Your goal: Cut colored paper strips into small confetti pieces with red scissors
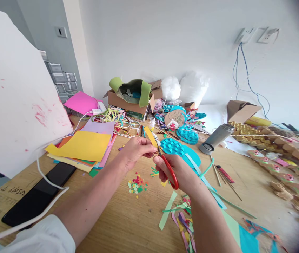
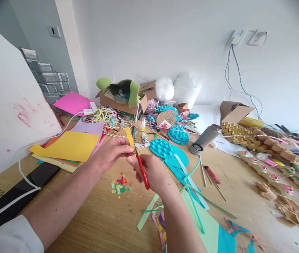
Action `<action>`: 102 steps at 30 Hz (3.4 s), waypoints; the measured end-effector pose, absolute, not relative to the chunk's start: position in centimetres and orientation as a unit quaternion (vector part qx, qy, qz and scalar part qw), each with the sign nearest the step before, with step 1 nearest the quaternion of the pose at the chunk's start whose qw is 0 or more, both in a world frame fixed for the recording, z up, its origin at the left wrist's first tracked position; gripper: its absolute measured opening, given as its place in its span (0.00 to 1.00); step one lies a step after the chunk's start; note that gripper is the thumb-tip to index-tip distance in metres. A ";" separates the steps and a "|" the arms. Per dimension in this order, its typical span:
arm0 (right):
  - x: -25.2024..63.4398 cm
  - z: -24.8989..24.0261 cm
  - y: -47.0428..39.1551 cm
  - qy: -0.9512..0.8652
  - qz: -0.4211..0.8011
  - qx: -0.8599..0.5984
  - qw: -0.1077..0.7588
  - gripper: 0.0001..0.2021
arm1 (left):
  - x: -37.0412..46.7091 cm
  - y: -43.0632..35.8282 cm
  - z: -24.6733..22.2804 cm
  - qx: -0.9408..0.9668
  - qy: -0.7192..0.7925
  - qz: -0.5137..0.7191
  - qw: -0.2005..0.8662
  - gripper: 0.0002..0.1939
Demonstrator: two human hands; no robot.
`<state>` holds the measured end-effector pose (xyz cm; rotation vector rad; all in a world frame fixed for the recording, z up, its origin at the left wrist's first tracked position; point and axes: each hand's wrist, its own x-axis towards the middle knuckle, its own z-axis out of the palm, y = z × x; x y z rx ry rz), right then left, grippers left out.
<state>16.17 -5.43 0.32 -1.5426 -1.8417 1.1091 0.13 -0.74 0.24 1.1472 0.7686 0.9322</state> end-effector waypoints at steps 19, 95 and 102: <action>16.1 0.5 -5.8 -0.672 0.416 -0.562 0.242 0.25 | -0.1 -0.5 0.2 0.495 0.354 0.424 0.671 0.08; 16.6 0.3 -5.6 -0.693 0.393 -0.564 0.217 0.24 | -0.2 -0.4 0.2 0.517 0.348 0.412 0.665 0.09; 16.6 0.4 -5.6 -0.690 0.392 -0.571 0.212 0.24 | -0.2 -0.4 0.3 0.519 0.352 0.413 0.661 0.09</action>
